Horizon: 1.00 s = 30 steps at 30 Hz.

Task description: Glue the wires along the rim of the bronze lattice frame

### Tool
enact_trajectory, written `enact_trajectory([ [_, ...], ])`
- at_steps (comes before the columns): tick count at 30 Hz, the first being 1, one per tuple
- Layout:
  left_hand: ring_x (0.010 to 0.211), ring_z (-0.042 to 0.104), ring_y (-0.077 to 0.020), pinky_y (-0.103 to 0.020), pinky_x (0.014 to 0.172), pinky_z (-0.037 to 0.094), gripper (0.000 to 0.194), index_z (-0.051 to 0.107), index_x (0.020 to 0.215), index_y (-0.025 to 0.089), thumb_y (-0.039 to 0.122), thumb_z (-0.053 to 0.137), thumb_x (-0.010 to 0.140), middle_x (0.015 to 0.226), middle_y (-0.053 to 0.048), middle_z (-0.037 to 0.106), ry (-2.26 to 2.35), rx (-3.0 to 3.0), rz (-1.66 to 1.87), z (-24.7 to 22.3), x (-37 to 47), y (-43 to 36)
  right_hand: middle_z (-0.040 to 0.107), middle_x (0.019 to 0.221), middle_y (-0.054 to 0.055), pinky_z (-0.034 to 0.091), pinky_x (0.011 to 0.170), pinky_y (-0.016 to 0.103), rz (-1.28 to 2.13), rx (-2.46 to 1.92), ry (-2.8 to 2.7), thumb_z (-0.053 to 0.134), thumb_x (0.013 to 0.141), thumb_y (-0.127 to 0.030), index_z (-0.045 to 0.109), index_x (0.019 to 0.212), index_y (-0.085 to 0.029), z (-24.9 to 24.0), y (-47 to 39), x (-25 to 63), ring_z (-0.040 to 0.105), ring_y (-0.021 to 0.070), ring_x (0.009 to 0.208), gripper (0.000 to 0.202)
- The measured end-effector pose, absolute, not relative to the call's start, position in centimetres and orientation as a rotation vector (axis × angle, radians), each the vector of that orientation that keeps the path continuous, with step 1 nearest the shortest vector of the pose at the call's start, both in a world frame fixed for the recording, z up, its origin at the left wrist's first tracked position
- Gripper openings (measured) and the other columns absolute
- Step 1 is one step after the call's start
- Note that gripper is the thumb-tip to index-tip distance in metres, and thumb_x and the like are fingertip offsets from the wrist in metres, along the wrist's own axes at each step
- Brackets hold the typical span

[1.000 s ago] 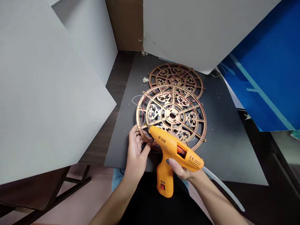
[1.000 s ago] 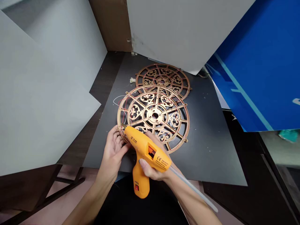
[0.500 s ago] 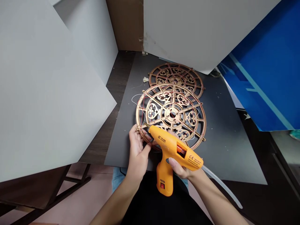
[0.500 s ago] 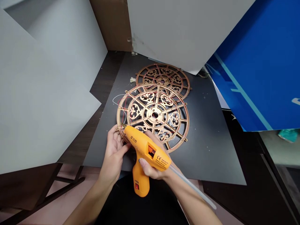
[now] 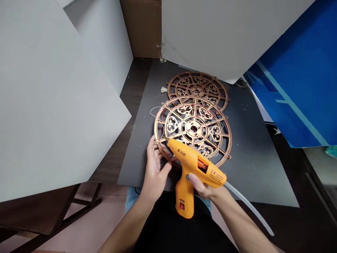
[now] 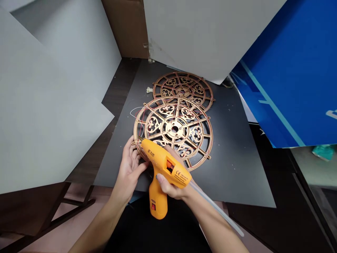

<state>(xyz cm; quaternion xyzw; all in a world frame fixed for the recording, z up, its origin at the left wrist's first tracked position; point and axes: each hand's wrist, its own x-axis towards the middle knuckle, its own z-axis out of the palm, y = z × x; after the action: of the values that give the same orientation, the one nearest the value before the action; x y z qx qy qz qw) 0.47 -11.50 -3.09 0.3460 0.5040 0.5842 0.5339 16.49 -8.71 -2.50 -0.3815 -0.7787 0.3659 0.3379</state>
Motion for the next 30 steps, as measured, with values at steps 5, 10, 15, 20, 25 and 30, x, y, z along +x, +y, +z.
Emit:
enact_trajectory([
  [5, 0.123, 0.051, -0.0210, -0.032, 0.097, 0.050, 0.079, 0.028, 0.146, 0.033, 0.018, 0.067, 0.080, 0.137, -0.007, 0.048, 1.191, 0.868, 1.382, -2.92, 0.39, -11.53, 0.055, 0.088, 0.003, 0.053, 0.072, 0.042, 0.968, -0.978, -1.981, 0.049, 0.080, -0.037, 0.051, 0.098, -0.032, -2.47, -8.78, 16.47, 0.057, 0.0241, 0.077, 0.019],
  [10, 0.123, 0.051, -0.0216, -0.034, 0.099, 0.049, 0.088, 0.023, 0.148, 0.034, 0.015, 0.070, 0.075, 0.137, -0.006, 0.048, 1.220, 0.889, 1.345, -2.84, 0.43, -11.47, 0.052, 0.084, 0.001, 0.050, 0.067, 0.038, 1.007, -0.977, -1.938, 0.050, 0.080, -0.040, 0.051, 0.091, -0.032, -2.16, -8.57, 16.21, 0.055, 0.0220, 0.073, 0.014],
  [15, 0.130, 0.048, -0.0228, -0.035, 0.102, 0.047, 0.086, 0.023, 0.148, 0.033, 0.014, 0.067, 0.076, 0.140, -0.006, 0.047, 1.236, 0.893, 1.366, -2.75, 0.71, -11.47, 0.052, 0.083, 0.001, 0.048, 0.066, 0.036, 1.026, -0.949, -1.917, 0.052, 0.080, -0.040, 0.052, 0.094, -0.033, -2.04, -8.68, 16.18, 0.056, 0.0223, 0.075, 0.016],
  [20, 0.128, 0.050, -0.0225, -0.034, 0.103, 0.047, 0.083, 0.025, 0.148, 0.032, 0.019, 0.068, 0.078, 0.143, -0.007, 0.046, 1.242, 0.903, 1.405, -2.78, 0.91, -11.38, 0.055, 0.088, 0.001, 0.050, 0.071, 0.039, 1.038, -1.001, -1.935, 0.052, 0.082, -0.043, 0.056, 0.103, -0.037, -2.13, -8.84, 16.29, 0.059, 0.0246, 0.081, 0.023],
  [25, 0.129, 0.051, -0.0228, -0.036, 0.106, 0.045, 0.080, 0.025, 0.148, 0.033, 0.026, 0.068, 0.082, 0.144, -0.008, 0.046, 1.251, 0.938, 1.419, -2.95, 1.01, -11.38, 0.058, 0.098, 0.001, 0.052, 0.076, 0.041, 1.046, -1.026, -1.966, 0.051, 0.083, -0.043, 0.055, 0.116, -0.042, -2.35, -8.90, 16.41, 0.060, 0.0258, 0.088, 0.033],
  [30, 0.127, 0.051, -0.0234, -0.036, 0.103, 0.048, 0.080, 0.026, 0.148, 0.033, 0.025, 0.069, 0.081, 0.142, -0.008, 0.048, 1.226, 0.896, 1.417, -3.10, 0.81, -11.41, 0.060, 0.097, 0.002, 0.053, 0.077, 0.042, 1.060, -1.056, -1.985, 0.050, 0.083, -0.046, 0.057, 0.115, -0.038, -2.55, -8.94, 16.48, 0.061, 0.0265, 0.089, 0.034],
])
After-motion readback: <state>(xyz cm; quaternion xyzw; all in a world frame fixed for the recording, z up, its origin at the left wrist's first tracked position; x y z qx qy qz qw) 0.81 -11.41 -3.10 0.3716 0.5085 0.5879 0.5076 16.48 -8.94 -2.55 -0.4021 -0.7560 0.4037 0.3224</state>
